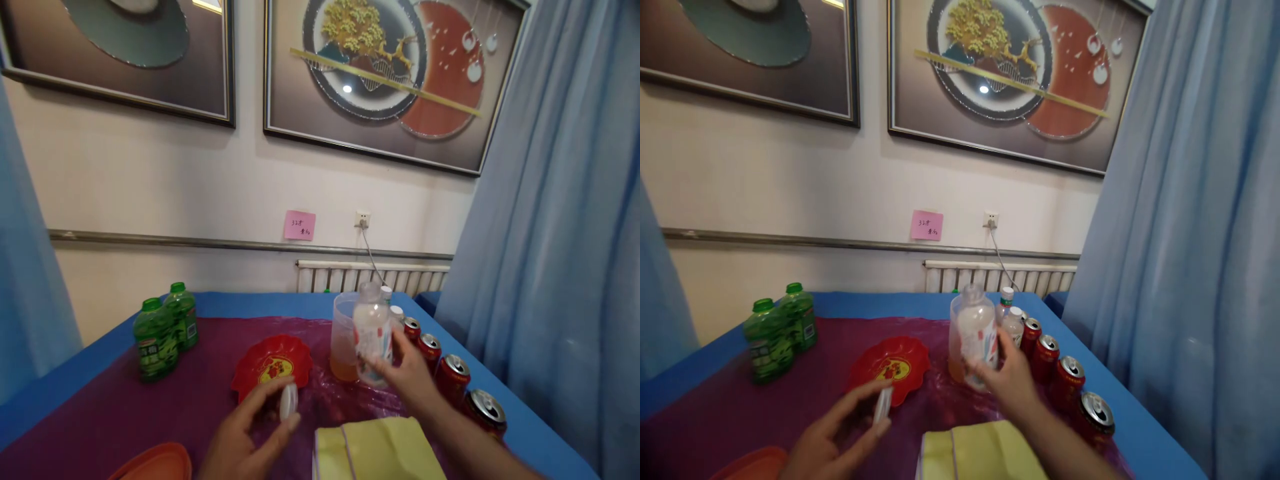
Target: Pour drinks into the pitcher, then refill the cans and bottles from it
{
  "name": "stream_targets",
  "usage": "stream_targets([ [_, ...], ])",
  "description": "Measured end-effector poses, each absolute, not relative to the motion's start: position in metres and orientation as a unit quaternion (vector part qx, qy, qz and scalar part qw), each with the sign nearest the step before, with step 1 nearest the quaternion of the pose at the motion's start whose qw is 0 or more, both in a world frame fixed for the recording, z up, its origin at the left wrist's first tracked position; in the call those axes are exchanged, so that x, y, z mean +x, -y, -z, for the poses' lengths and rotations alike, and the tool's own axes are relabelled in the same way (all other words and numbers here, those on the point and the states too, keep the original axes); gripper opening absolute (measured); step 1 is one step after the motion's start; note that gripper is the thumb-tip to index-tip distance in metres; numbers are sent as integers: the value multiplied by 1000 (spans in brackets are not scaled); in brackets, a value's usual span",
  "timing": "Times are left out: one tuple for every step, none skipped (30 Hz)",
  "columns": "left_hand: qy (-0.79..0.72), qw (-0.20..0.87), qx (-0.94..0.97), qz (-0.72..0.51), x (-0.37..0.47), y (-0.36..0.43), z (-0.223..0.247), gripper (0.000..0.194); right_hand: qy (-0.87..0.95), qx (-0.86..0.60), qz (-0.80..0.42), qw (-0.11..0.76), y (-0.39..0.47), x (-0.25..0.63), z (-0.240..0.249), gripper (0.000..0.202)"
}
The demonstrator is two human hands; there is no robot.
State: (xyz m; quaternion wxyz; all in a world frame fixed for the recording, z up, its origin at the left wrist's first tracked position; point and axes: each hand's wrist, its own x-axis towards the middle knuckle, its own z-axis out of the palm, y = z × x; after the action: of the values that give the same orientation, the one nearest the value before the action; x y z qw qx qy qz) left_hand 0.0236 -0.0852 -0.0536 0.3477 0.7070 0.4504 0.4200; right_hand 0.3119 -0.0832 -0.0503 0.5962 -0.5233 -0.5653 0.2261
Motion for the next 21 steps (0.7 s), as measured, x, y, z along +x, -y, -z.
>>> stream_targets([
  [-438, 342, 708, -436, 27, 82, 40, 46, 555, -500, -257, 613, 88, 295, 67, 63],
  [-423, 331, 717, -445, 30, 79, 28, 45, 550, -482, -278, 623, 91, 279, 82, 64],
  [-404, 311, 733, -450, 34, 77, 17, 43, 553, -466, -286, 628, 93, 265, 96, 63],
  [-389, 284, 749, -454, 38, 76, 7, 40, 560, -456, -287, 630, 95, 254, 108, 63],
  [-379, 257, 766, -450, 42, 74, 0, 38, 567, -453, -276, 630, 96, 245, 118, 62],
  [-374, 232, 782, -441, 45, 73, -5, 37, 575, -456, -260, 627, 96, 240, 125, 61],
  [-373, 213, 795, -427, 48, 71, -8, 35, 584, -462, -240, 623, 96, 236, 131, 60],
  [-375, 202, 807, -409, 51, 70, -10, 34, 591, -471, -216, 618, 96, 235, 136, 59],
  [-379, 199, 816, -389, 53, 70, -10, 34, 598, -479, -192, 613, 96, 234, 139, 60],
  [-384, 201, 822, -370, 55, 69, -9, 33, 605, -484, -169, 609, 96, 235, 142, 61],
  [-389, 203, 826, -354, 56, 69, -8, 33, 610, -489, -149, 606, 96, 236, 145, 63],
  [-393, 204, 829, -343, 57, 68, -6, 34, 616, -492, -132, 601, 96, 237, 147, 64],
  [-395, 200, 831, -337, 58, 68, -4, 34, 622, -494, -119, 595, 96, 238, 150, 65],
  [-395, 193, 834, -335, 58, 68, -2, 34, 628, -497, -109, 589, 95, 239, 153, 65],
  [-394, 182, 836, -334, 58, 68, -1, 33, 633, -501, -100, 582, 95, 240, 155, 65],
  [-393, 172, 840, -333, 59, 69, 0, 33, 636, -507, -89, 576, 95, 240, 158, 65],
  [-394, 163, 843, -329, 59, 69, 1, 31, 635, -515, -74, 570, 95, 241, 160, 66],
  [-396, 155, 845, -324, 59, 69, 2, 30, 633, -525, -56, 566, 95, 241, 162, 67],
  [-399, 149, 847, -319, 59, 69, 2, 29, 630, -534, -38, 563, 96, 242, 164, 69],
  [-403, 146, 847, -316, 59, 69, 3, 28, 627, -540, -24, 561, 96, 242, 165, 70],
  [-405, 143, 847, -314, 59, 69, 4, 28, 625, -544, -15, 560, 97, 243, 166, 70],
])
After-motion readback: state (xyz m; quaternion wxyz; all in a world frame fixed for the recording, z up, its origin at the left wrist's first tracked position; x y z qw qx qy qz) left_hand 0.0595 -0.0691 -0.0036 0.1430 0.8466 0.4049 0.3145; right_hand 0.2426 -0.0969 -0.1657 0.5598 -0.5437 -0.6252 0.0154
